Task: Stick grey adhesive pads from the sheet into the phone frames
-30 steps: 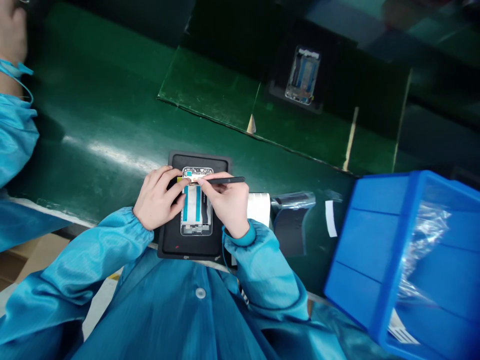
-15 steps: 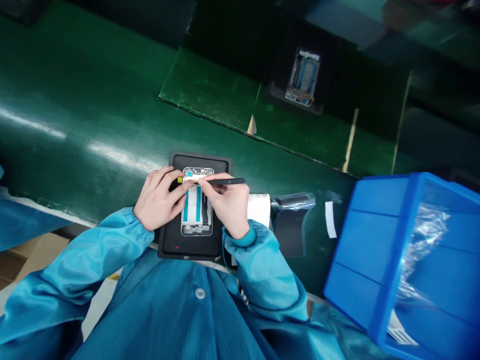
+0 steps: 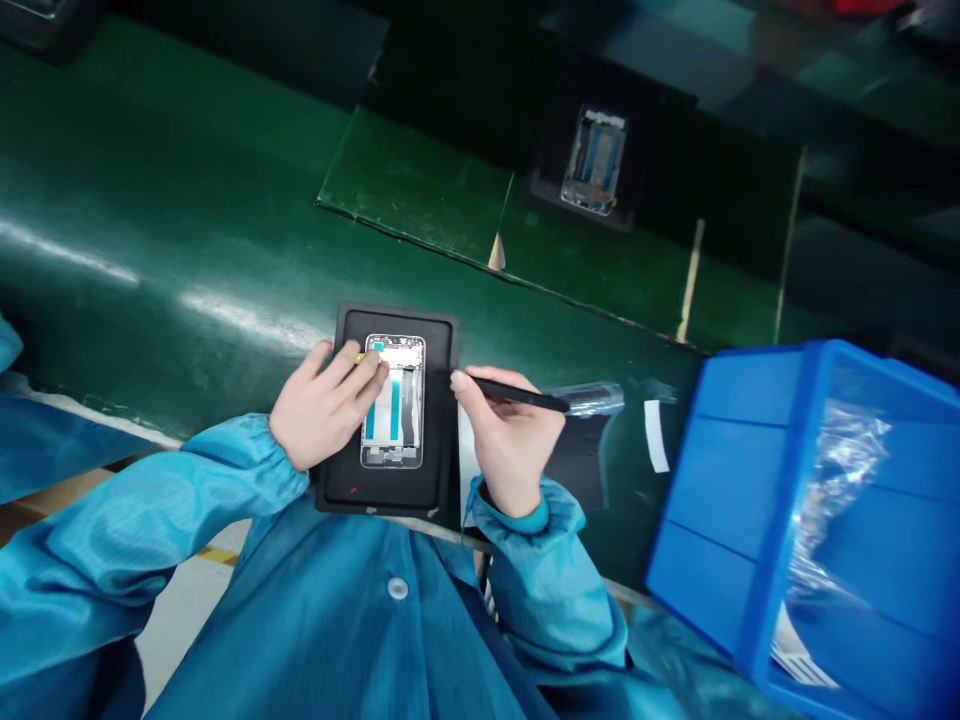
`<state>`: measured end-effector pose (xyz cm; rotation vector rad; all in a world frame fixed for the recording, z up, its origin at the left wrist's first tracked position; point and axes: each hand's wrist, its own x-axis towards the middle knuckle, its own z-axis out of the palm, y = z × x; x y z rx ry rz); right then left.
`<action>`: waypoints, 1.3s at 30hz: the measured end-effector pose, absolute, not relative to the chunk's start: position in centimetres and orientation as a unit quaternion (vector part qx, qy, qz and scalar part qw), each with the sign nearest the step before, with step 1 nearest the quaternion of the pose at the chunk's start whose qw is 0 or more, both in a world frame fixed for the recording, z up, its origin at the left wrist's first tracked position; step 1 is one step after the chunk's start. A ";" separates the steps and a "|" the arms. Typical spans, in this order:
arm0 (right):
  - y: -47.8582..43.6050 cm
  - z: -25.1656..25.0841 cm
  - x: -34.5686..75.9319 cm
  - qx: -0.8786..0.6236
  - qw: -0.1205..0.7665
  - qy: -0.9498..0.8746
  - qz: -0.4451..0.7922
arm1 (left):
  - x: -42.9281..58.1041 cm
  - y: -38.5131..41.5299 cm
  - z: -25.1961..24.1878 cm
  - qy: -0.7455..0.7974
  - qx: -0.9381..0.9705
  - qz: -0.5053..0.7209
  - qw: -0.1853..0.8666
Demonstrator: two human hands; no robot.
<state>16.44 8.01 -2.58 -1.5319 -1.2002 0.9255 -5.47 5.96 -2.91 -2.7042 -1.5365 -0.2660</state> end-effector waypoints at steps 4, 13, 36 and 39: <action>5.6 -3.3 18.4 -0.658 0.481 -0.448 0.368 | -6.3 5.4 -3.0 -0.671 -0.733 -0.113 0.002; 2.4 -5.2 20.7 -0.657 0.477 -0.398 0.426 | -7.0 5.5 -2.6 -0.750 -0.652 0.088 -0.059; -3.8 -4.4 25.5 -0.598 0.504 -0.363 0.506 | 13.6 31.1 -2.3 -0.679 -0.727 -0.029 -0.094; -5.1 -4.9 26.3 -0.610 0.509 -0.338 0.505 | 13.8 31.8 -2.6 -0.698 -0.711 -0.045 -0.074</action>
